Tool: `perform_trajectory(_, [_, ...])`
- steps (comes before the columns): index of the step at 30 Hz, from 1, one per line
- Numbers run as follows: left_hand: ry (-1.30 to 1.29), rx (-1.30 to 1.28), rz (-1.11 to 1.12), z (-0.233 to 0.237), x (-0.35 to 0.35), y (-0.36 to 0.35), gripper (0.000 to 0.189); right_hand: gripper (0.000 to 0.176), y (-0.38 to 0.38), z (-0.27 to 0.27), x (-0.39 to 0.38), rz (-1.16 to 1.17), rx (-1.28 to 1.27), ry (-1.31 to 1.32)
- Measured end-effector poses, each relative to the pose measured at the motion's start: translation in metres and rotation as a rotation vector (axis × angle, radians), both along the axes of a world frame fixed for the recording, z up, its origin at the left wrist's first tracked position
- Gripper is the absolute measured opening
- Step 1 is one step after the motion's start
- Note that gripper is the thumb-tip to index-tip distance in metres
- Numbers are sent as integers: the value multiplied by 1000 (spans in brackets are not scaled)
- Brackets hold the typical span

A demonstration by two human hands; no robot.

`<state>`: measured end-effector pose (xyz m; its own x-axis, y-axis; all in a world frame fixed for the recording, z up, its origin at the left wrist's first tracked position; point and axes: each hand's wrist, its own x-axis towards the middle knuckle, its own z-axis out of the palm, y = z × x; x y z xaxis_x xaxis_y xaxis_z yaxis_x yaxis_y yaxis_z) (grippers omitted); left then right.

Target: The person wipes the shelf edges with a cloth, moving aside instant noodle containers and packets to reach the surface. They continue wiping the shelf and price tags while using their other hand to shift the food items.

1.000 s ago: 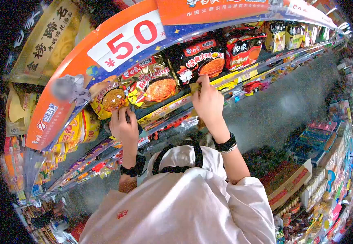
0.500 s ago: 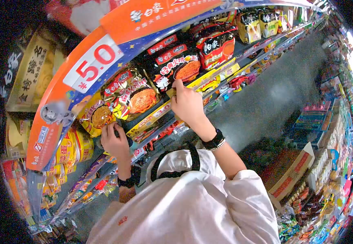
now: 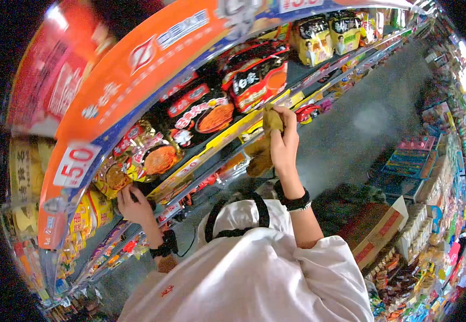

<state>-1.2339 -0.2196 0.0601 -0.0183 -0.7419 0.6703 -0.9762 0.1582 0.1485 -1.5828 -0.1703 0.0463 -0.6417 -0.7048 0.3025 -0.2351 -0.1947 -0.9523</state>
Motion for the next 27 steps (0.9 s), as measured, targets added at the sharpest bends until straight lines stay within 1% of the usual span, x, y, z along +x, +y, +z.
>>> perform_trajectory(2, [-9, -20, 60, -5, 1, -2, 10, 45, -7, -8, -15, -10, -68, -77])
perform_trajectory(3, [-7, -46, 63, -7, 0, -3, 11, 48, -10, -16, -21, -3, -51, 12])
perform_trajectory(4, [-8, -48, 63, -7, 0, -4, 11, 50, -14, -23, -22, 32, -25, -76])
perform_trajectory(6, [-36, -40, 131, -7, -2, -3, 11, 53, -23, -38, -18, 30, -21, 10])
perform_trajectory(7, [-82, -61, 126, -4, -5, -2, 11, 55, -24, -30, -16, 31, 21, 62])
perform_trajectory(8, [-86, -59, 134, -2, -9, -2, 11, 56, -28, -36, -14, 25, 25, 9])
perform_trajectory(12, [-77, -77, 143, -2, -14, -1, 11, 59, -42, -48, -33, -41, 21, 72])
perform_trajectory(15, [-10, -69, 186, -2, -20, -3, 11, 62, -50, -48, -63, -85, -22, 75])
perform_trajectory(17, [-35, -98, 205, -6, -18, -5, 11, 65, -54, -51, -91, -103, -54, 42])
perform_trajectory(18, [-60, -123, 232, -6, -19, -5, 12, 65, -56, -53, -101, -105, -52, 45])
perform_trajectory(20, [-72, -129, 259, -5, -24, -4, 12, 61, -59, -55, -116, -151, -17, 15])
perform_trajectory(21, [-72, -125, 256, -5, -23, -4, 13, 56, -60, -58, -113, -170, -10, 45])
perform_trajectory(22, [-72, -121, 253, -6, -22, -4, 14, 55, -57, -55, -107, -117, -29, -42])
perform_trajectory(24, [-40, -112, 264, -10, -18, -5, 15, 58, -53, -62, -99, -109, 0, 75])
perform_trajectory(26, [-65, -131, 267, -13, -16, -5, 16, 63, -47, -58, -97, -64, 40, 134])
perform_trajectory(27, [-68, -121, 303, -13, -18, -4, 17, 66, -48, -57, -101, -40, 27, 95])
